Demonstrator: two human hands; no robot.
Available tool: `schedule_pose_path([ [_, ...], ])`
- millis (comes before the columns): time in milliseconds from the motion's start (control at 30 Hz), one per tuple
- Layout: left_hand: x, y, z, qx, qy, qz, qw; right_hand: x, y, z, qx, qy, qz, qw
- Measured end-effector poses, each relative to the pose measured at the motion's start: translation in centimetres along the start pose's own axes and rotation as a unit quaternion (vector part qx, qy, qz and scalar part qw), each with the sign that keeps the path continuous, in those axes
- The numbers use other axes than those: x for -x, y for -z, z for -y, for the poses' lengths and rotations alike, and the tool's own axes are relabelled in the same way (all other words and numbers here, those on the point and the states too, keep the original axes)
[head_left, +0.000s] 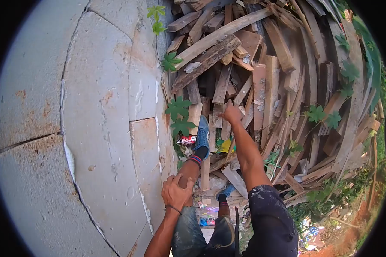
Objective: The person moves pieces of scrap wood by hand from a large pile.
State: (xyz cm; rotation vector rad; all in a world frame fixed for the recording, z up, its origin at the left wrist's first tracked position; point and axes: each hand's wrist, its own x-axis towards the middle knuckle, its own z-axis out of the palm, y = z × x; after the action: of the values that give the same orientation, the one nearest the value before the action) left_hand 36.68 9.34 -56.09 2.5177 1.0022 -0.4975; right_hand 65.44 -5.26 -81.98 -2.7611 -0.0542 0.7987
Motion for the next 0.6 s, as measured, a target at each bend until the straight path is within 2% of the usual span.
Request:
schedule_pose_path([
  [33,-0.1,-0.1,0.2,-0.01,0.011,0.001,1.0,-1.4,-0.5,-0.1,-0.018,-0.044,0.042,0.998],
  [167,0.3,-0.3,1.3,0.009,0.003,-0.031,0.999,-2.4,-3.0,-1.5,-0.022,-0.034,0.02,0.999],
  [233,0.5,-0.6,1.2,0.013,-0.003,-0.042,0.999,0.2,-1.7,-1.9,-0.072,-0.018,-0.039,0.997],
  [300,0.8,-0.7,1.0,0.013,-0.001,-0.032,0.999,3.7,-0.7,-2.4,-0.052,0.006,-0.05,0.997],
  [400,1.6,-0.9,0.8,0.025,0.013,-0.009,1.0,11.4,1.5,-4.6,-0.109,0.055,-0.046,0.992],
  [467,2.5,-1.3,0.4,0.021,0.015,-0.016,1.0,15.9,5.6,-6.1,-0.138,0.085,-0.057,0.985],
  [533,3.1,-1.7,0.2,0.016,0.016,-0.025,0.999,19.9,11.5,-7.1,-0.215,0.089,-0.109,0.966],
  [600,3.9,-2.3,-0.3,-0.017,0.019,-0.025,0.999,19.8,18.8,-11.0,-0.333,0.118,-0.2,0.914],
])
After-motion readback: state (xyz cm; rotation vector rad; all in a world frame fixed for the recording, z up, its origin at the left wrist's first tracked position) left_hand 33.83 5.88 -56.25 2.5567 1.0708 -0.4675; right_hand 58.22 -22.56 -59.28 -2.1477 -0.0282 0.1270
